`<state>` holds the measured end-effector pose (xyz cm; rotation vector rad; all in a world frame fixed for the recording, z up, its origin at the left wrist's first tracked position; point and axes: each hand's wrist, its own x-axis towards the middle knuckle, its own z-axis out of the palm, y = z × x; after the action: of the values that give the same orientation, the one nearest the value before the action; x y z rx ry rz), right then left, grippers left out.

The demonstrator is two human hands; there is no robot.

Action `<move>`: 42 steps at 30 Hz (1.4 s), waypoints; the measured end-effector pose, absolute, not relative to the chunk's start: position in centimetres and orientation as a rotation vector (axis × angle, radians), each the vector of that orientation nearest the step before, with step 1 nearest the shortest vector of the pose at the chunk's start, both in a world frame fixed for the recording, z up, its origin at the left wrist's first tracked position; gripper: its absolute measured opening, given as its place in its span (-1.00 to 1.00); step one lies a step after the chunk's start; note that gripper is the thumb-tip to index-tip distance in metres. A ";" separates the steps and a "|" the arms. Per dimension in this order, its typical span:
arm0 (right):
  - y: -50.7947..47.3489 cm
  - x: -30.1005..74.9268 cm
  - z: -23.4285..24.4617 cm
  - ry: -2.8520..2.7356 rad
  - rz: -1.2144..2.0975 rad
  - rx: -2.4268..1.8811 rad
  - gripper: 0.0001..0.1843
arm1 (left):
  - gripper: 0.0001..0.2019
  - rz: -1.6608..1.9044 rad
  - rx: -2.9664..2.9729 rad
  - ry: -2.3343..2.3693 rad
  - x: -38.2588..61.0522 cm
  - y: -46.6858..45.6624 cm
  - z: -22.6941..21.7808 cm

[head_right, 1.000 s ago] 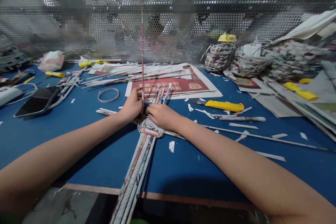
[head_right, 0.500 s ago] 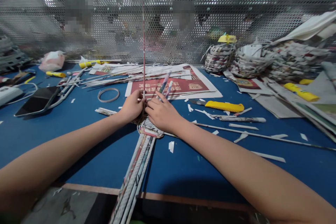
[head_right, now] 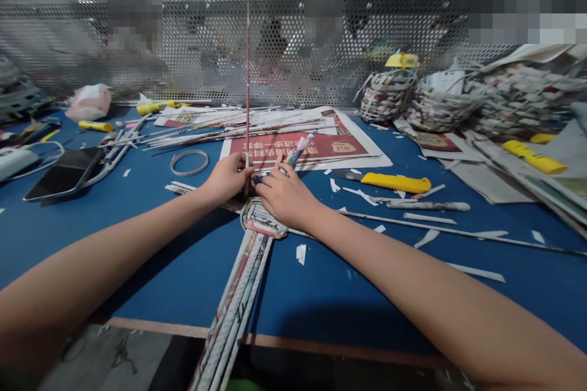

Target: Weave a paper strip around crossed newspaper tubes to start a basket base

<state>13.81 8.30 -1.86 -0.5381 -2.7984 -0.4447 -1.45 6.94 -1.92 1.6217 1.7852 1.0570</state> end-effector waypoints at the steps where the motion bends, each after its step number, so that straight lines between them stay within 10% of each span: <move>1: 8.3 13.8 -1.9 -2.800 -0.445 -0.543 -0.71 | -0.94 1.074 1.588 1.760 -1.5 7.0 -1.9; 26: 7.9 13.8 -1.8 -2.814 -0.310 -0.633 -0.73 | -0.75 0.903 2.470 1.656 -0.4 5.6 -3.3; 42: 7.4 14.1 -2.2 -2.596 -0.480 -0.733 -0.73 | -0.94 1.220 1.748 1.526 -0.6 6.4 -2.9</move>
<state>14.15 7.41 -2.16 -0.7328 -2.5957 -0.4800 -0.58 6.44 -2.90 1.7480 1.5261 1.2198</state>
